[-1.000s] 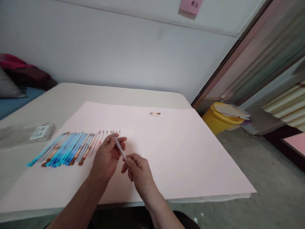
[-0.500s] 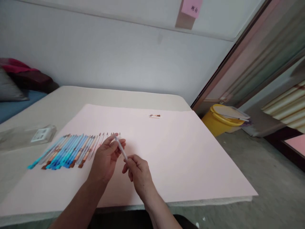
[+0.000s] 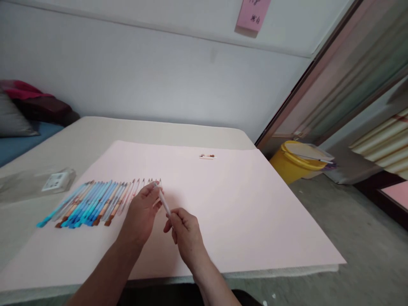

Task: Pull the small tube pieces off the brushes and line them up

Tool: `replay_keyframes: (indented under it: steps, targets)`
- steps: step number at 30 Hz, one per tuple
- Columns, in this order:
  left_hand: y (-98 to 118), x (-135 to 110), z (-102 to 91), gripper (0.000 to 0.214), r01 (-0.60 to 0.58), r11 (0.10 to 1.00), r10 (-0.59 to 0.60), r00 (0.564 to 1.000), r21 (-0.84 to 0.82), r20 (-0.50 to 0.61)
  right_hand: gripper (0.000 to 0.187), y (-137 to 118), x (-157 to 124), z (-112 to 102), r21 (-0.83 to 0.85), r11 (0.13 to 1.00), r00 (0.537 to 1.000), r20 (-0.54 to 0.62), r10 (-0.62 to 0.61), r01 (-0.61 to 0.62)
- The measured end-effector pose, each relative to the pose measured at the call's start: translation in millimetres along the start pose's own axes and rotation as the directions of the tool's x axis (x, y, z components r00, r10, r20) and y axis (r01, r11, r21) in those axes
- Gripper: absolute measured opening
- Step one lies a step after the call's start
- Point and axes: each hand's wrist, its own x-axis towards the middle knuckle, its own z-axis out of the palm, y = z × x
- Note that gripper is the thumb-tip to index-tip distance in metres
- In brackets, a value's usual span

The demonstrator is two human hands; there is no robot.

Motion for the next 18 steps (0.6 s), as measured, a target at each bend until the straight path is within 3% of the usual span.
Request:
replay_keyframes:
  steps: [7, 11, 15, 18]
  targets:
    - [-1.0, 0.7, -0.6, 0.032, 0.025, 0.997, -0.025, 1.0, -0.071, 0.005, 0.025, 0.4, -0.2, -0.8, -0.03, 0.999, 1.0, -0.009, -0.018, 0.018]
    - [-2.1, 2.4, -1.6, 0.032, 0.023, 0.999, -0.024, 0.999, -0.032, -0.029, 0.024, 0.7, -0.2, -0.6, -0.03, 0.999, 1.0, -0.006, -0.012, 0.011]
    - [-1.1, 2.7, -1.5, 0.035, 0.039, 0.995, -0.035, 0.998, -0.095, 0.042, 0.024, 1.0, -0.3, -0.3, -0.024, 1.0, 1.0, -0.017, -0.018, 0.018]
    - [-1.0, 2.1, -0.6, 0.036, 0.04, 0.996, -0.039, 0.999, -0.079, 0.012, 0.024, 0.8, -0.2, -0.3, -0.021, 1.0, 0.999, -0.026, -0.022, 0.021]
